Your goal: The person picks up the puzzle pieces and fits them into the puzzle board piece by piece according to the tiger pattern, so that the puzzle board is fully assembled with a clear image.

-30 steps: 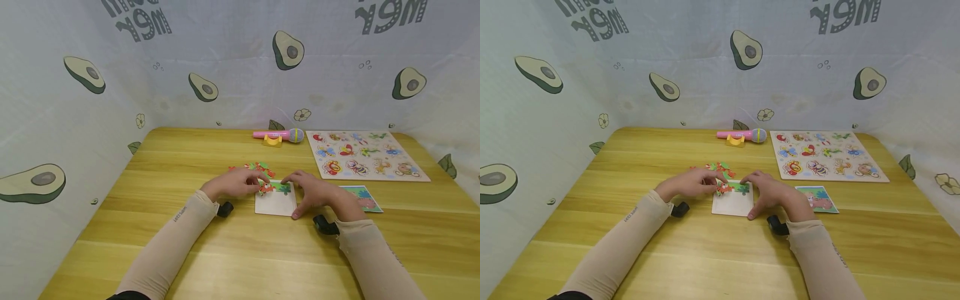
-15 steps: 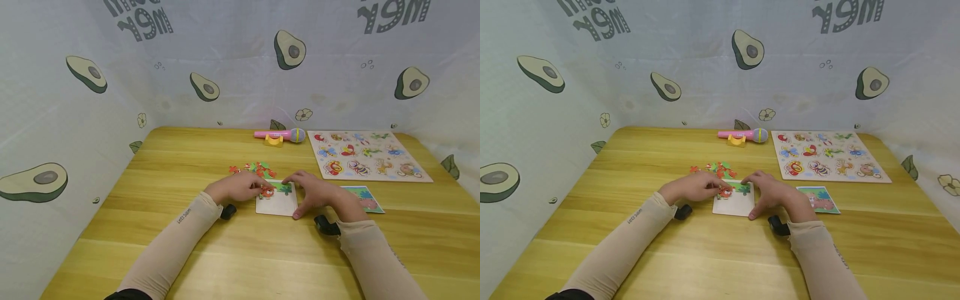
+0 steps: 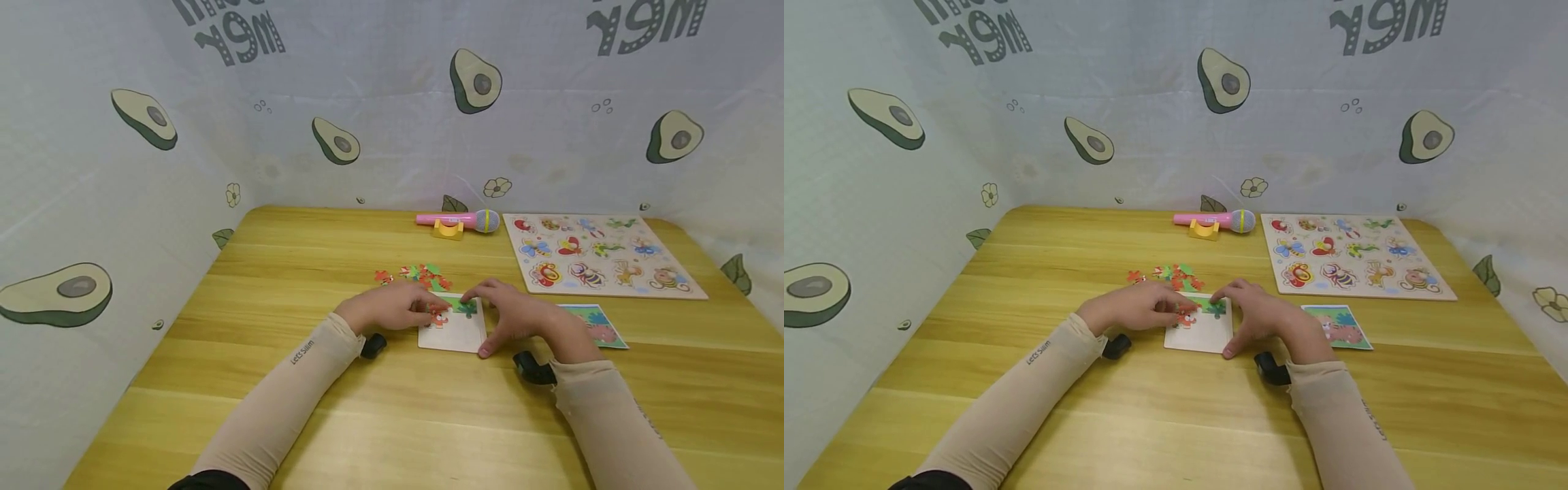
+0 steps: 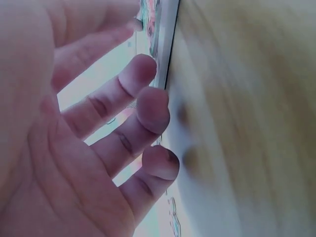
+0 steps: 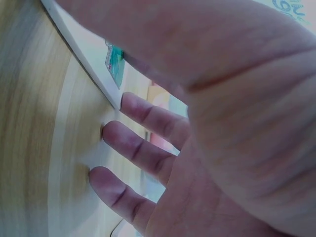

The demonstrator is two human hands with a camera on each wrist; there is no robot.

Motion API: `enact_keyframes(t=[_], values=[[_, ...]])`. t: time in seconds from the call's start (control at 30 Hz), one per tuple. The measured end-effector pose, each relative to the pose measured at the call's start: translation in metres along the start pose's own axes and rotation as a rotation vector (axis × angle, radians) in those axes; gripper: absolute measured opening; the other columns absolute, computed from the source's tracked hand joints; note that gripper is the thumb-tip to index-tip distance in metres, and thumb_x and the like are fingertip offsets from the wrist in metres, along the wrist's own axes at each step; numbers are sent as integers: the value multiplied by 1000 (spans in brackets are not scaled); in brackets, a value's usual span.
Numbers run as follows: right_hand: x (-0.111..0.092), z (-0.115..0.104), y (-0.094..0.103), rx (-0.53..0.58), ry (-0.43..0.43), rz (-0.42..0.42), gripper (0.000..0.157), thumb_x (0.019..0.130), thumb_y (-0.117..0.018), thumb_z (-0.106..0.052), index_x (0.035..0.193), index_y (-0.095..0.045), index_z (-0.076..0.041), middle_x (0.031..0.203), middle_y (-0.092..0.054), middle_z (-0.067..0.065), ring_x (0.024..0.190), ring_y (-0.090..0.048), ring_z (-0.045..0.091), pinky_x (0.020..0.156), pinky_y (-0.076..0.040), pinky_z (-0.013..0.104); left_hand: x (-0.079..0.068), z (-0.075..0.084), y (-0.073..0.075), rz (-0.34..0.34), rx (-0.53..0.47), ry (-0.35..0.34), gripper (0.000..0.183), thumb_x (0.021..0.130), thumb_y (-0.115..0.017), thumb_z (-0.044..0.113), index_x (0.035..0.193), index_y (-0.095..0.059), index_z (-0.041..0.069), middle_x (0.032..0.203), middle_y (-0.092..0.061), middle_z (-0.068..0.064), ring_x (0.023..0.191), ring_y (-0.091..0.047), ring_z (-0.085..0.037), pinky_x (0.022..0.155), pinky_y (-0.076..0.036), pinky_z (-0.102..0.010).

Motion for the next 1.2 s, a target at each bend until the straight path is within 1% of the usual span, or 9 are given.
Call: enact_keyframes(t=[0.13,0.27,0.43,0.5,0.67,0.87,0.97,1.07,1.2], values=[[0,0,0,-9,12,1,84,68,-94,-41,136,-56,-11,140,-40,20,131,-34,46,104,-31,66,0,0,-1,-1,4,-6,37,98,-68,23,134,-67,18,105,-61,6,91,-54,-8,82,-44,-24],[0,1,0,-5,9,1,84,68,-94,-42,137,-56,-11,140,-40,19,131,-34,46,105,-31,66,0,-1,-2,-3,12,3,34,98,-69,21,131,-69,18,109,-60,4,94,-55,-8,84,-45,-24],[1,2,0,-4,-5,-2,86,67,-94,-43,138,-56,-13,140,-40,19,130,-36,44,104,-32,65,0,1,-2,-2,41,54,33,98,-69,25,130,-70,20,119,-61,2,105,-55,-11,94,-45,-29],[1,2,0,-5,-7,-1,86,66,-94,-43,138,-56,-13,139,-41,19,129,-37,43,104,-33,64,-1,4,-1,1,68,59,32,98,-69,26,130,-70,20,120,-61,1,104,-55,-12,93,-44,-29],[1,1,1,-7,7,3,86,67,-95,-42,137,-56,-12,137,-42,19,125,-40,42,103,-35,63,0,9,0,19,140,16,31,97,-69,24,127,-72,16,109,-62,3,91,-55,-9,84,-45,-24],[1,0,1,-2,1,2,85,67,-94,-42,137,-56,-12,137,-42,19,124,-41,41,102,-36,63,0,10,0,32,181,29,23,97,-69,23,119,-76,17,108,-62,6,95,-57,-6,87,-46,-23],[1,1,0,0,3,1,85,67,-94,-42,137,-56,-11,138,-42,20,126,-39,42,103,-34,64,1,9,-1,32,188,30,23,98,-69,24,118,-76,18,108,-62,6,95,-58,-6,88,-46,-23],[1,1,0,-1,0,-1,85,68,-94,-42,137,-56,-11,139,-41,20,129,-36,44,104,-32,65,-1,7,1,41,138,38,22,98,-68,25,117,-76,17,110,-63,8,97,-57,-5,88,-46,-23],[1,1,-1,-4,-2,-3,86,68,-94,-42,138,-56,-11,141,-40,21,130,-35,45,105,-31,66,-5,-4,8,86,-8,62,21,97,-68,25,115,-75,16,109,-64,8,95,-58,-7,84,-48,-24]])
Point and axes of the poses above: each hand's wrist, its own x-axis towards the middle knuckle, its own y-axis out of the back of the hand, z = x × y, the point moved 5 cm from there along x, towards the middle knuckle
